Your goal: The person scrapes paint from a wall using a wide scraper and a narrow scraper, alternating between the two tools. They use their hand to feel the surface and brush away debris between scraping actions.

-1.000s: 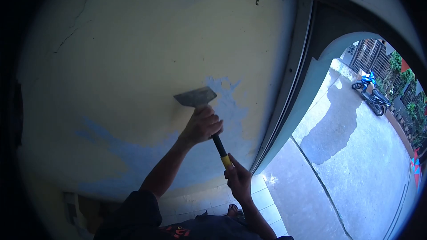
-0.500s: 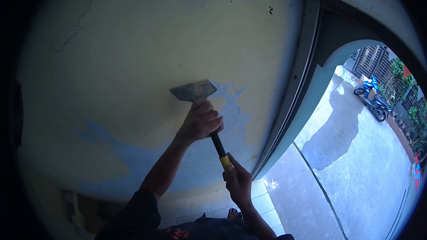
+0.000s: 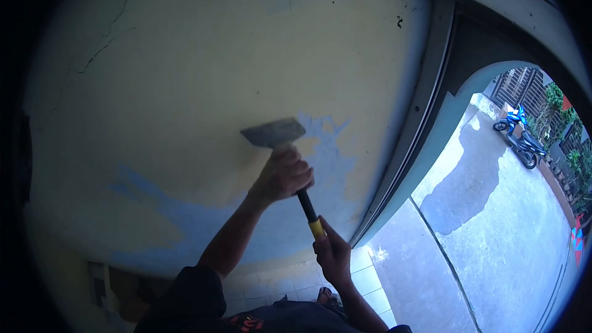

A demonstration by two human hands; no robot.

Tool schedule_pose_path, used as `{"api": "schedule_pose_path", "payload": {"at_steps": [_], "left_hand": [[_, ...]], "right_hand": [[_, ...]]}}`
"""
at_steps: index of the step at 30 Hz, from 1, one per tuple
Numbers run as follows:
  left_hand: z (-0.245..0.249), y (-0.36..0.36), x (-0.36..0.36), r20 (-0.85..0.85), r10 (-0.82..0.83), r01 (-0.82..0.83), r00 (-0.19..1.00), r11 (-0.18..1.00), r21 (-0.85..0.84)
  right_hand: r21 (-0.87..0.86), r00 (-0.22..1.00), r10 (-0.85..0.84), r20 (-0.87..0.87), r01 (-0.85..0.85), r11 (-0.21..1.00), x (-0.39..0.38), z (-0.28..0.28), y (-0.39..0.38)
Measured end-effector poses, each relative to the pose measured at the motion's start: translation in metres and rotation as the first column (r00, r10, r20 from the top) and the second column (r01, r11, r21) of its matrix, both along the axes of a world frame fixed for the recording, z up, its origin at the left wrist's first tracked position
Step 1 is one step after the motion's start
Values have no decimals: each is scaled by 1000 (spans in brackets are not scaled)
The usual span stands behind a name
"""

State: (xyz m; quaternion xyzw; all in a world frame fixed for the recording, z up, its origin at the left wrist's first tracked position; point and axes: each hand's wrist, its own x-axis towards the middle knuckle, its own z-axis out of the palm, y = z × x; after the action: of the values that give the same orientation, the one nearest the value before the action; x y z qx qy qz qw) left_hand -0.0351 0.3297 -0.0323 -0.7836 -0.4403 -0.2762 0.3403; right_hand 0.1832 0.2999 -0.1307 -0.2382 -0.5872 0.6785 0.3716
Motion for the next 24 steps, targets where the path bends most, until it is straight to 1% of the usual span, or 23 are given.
{"api": "schedule_pose_path", "payload": {"at_steps": [1,3,4,5,6,8,9,10,12,13,14,16,17,18,19,20,21,22,23,24], "left_hand": [[-12,0,1,12,-8,8,1000,1000,15],[-14,2,1,17,-26,26,1000,1000,16],[-6,4,1,-12,-3,3,1000,1000,31],[4,6,2,-41,21,-19,999,999,49],[16,8,3,-39,15,-14,999,999,39],[34,10,5,-22,-28,30,999,998,61],[39,6,7,-32,3,-3,999,1000,20],[40,2,11,-25,5,-5,1000,1000,19],[36,-11,20,-149,9,-46,989,967,-250],[27,-19,30,-204,19,-93,979,928,-361],[19,-30,42,-277,41,-160,960,892,-422],[-7,-44,54,-321,45,-209,946,842,-498],[-12,-49,53,-279,-1,-127,960,890,-438],[-16,-53,51,-243,-56,-40,968,926,-374],[-22,-58,47,-254,-62,-39,965,926,-375],[-30,-60,42,-155,-52,2,987,951,-310],[-33,-60,37,-54,-49,35,997,970,-242],[-35,-56,30,-65,-51,34,997,969,-247],[-36,-50,24,-100,-11,-7,995,984,-179],[-36,-43,18,-129,31,-46,991,993,-110]], "right_hand": [[-9,999,2,48,-2,1000,3,-8,-3],[-12,1000,-6,18,6,1000,-1,-10,3],[-20,1000,-10,-4,10,1000,-1,-10,4],[-55,1000,-4,-4,4,998,-1,6,5],[-65,1000,-10,-2,10,998,-1,19,5],[-32,999,31,-42,-32,999,0,33,5],[-65,996,52,-67,-56,996,4,33,7],[-66,997,54,-60,-58,996,9,34,3],[203,987,-69,143,39,978,25,30,-12],[137,979,-54,198,27,990,33,15,-18],[188,966,-44,254,-4,982,42,1,-25],[15,954,53,294,-60,998,54,-29,-36],[17,955,54,290,-62,998,58,-30,-36],[-64,970,138,203,-127,990,63,-31,-36],[-136,972,212,103,-197,971,64,-31,-34],[-133,974,207,91,-194,972,63,-32,-29],[-277,940,333,-78,-341,898,60,-32,-23],[-386,869,421,-260,-493,779,54,-33,-19],[-388,903,376,-208,-429,816,42,-34,-19],[-280,950,310,-32,-307,910,28,-42,-15]]}}
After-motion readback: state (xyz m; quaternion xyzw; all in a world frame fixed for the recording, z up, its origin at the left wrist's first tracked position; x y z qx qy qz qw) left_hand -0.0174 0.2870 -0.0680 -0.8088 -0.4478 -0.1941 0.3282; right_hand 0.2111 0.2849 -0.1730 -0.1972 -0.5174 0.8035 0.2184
